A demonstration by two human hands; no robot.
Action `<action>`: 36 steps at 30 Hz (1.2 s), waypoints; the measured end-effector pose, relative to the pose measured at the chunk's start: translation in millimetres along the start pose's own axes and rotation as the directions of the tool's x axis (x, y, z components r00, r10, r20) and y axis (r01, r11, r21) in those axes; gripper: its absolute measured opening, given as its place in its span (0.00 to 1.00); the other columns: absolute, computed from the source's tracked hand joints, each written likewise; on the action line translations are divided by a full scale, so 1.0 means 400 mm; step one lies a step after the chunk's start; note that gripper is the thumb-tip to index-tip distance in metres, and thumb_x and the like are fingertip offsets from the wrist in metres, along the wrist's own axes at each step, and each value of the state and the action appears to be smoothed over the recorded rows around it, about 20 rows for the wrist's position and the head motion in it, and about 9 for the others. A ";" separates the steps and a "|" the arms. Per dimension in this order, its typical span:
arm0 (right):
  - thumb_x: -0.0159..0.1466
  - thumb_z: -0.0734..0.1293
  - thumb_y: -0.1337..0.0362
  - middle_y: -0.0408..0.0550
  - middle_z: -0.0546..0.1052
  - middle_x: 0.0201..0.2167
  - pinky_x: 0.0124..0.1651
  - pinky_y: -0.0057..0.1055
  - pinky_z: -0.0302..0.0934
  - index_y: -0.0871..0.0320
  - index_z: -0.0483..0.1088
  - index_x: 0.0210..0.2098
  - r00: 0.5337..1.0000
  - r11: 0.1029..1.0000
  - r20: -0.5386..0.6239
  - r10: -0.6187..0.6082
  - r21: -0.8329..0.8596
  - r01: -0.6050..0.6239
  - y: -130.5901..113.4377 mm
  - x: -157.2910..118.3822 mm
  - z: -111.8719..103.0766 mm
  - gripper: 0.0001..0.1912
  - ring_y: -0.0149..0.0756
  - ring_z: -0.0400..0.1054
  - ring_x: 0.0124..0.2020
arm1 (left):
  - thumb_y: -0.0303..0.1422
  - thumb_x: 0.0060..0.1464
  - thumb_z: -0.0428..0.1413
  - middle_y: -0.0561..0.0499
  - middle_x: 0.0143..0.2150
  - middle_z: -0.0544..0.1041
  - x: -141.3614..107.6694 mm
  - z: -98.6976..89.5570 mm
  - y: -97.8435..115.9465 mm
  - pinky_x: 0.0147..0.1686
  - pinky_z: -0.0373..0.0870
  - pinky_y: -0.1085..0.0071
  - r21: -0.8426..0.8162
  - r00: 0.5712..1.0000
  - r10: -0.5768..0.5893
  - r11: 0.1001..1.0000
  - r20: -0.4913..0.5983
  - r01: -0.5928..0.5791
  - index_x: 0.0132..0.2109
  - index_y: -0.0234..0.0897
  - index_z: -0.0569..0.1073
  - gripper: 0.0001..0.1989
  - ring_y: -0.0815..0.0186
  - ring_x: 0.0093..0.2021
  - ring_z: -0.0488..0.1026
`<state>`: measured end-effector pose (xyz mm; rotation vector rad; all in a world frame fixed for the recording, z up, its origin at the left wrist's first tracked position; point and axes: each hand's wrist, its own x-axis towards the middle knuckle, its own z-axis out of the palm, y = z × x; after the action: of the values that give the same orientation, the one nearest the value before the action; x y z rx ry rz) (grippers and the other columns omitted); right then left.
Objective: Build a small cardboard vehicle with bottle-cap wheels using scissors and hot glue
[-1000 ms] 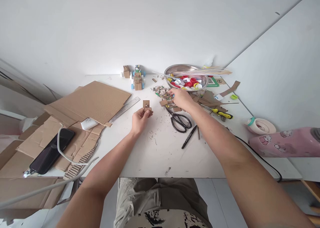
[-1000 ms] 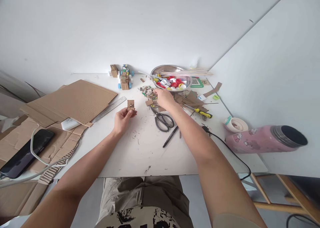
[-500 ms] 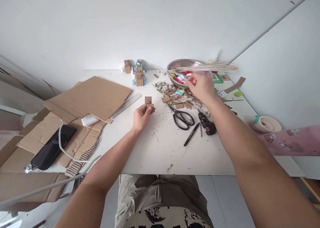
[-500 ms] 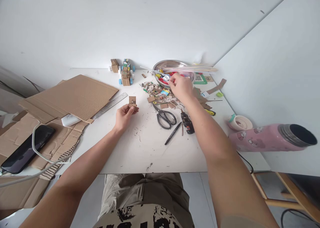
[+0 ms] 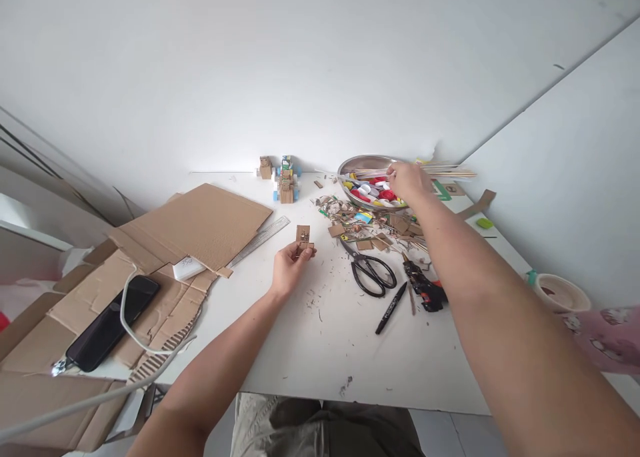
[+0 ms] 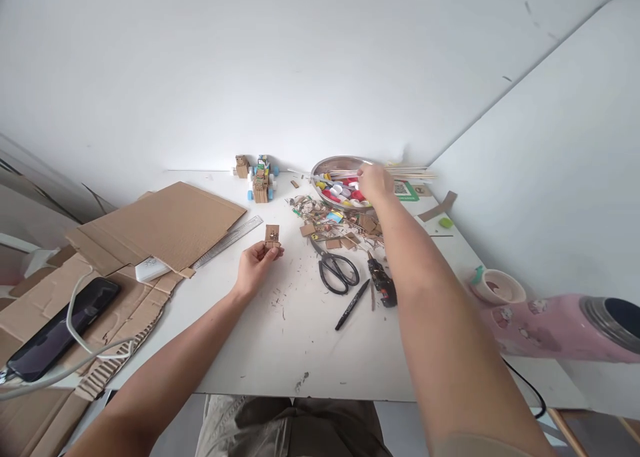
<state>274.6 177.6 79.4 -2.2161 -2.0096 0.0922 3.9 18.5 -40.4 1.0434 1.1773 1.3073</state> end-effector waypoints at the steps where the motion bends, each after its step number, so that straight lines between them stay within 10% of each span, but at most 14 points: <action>1: 0.74 0.60 0.70 0.60 0.82 0.61 0.59 0.44 0.70 0.51 0.80 0.59 1.000 1.000 -0.010 0.019 -0.004 -0.019 -0.007 0.007 0.002 0.22 0.57 0.77 0.61 | 0.42 0.48 0.71 0.46 0.34 0.88 -0.001 -0.001 0.000 0.45 0.83 0.61 -0.002 1.000 -0.001 1.000 0.003 0.001 0.33 0.39 0.81 0.12 0.56 0.39 0.86; 15: 0.71 0.64 0.72 0.65 0.83 0.60 0.59 0.45 0.73 0.55 0.82 0.60 0.993 0.981 0.056 0.102 -0.172 -0.091 -0.058 0.128 -0.017 0.23 0.57 0.78 0.64 | 0.47 0.49 0.72 0.45 0.35 0.88 -0.014 0.000 -0.003 0.43 0.82 0.63 0.038 1.000 -0.010 0.999 0.013 0.009 0.33 0.39 0.82 0.16 0.57 0.39 0.85; 36: 0.71 0.69 0.73 0.67 0.85 0.54 0.51 0.36 0.70 0.63 0.84 0.53 0.974 0.992 0.227 0.023 -0.126 0.006 -0.098 0.127 -0.034 0.14 0.47 0.80 0.52 | 0.43 0.54 0.68 0.44 0.37 0.89 -0.020 0.000 0.005 0.44 0.83 0.62 0.087 0.999 0.009 0.996 0.036 -0.012 0.35 0.39 0.84 0.12 0.57 0.40 0.86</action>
<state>243.2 230.9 101.4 -2.3888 -2.1776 0.2383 4.3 10.7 -37.9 1.1330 1.2120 1.2498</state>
